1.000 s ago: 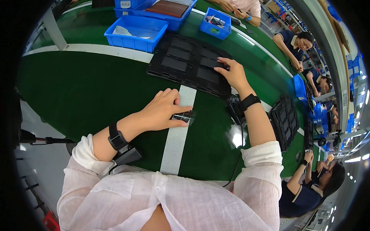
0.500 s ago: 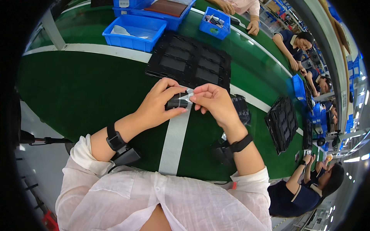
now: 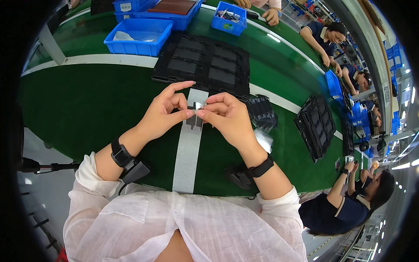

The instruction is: Manually assemble small plastic components and apply adhesive strips in a manufacturing setting.

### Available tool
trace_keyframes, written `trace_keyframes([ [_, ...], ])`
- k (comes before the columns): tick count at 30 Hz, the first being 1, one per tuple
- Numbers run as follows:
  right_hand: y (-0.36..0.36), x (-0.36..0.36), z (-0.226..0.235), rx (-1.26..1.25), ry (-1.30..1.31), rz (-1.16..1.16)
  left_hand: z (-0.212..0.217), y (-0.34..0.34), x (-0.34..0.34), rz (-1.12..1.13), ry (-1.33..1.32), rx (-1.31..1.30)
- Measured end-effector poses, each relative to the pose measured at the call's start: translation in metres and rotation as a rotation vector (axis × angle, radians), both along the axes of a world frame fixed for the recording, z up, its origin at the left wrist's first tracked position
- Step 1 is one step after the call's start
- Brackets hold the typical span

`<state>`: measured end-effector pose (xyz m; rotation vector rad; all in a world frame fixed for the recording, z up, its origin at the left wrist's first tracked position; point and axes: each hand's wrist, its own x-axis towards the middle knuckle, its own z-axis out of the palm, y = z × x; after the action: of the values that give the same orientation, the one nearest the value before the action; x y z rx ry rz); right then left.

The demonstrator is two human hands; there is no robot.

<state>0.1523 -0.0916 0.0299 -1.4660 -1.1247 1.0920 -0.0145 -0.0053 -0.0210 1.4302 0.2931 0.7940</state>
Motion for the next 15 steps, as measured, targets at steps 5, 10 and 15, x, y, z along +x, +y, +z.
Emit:
trace_keyframes([
  [5,-0.007,0.002,0.003,0.028,-0.005,-0.089,-0.005,0.001,0.002,0.025,0.021,0.016],
  [10,-0.033,0.035,0.024,0.039,-0.124,-0.168,-0.012,0.0,-0.004,0.201,0.486,0.586],
  [15,-0.068,0.084,0.023,-0.212,-0.791,-0.08,-0.006,-0.004,-0.011,0.248,0.742,0.901],
])
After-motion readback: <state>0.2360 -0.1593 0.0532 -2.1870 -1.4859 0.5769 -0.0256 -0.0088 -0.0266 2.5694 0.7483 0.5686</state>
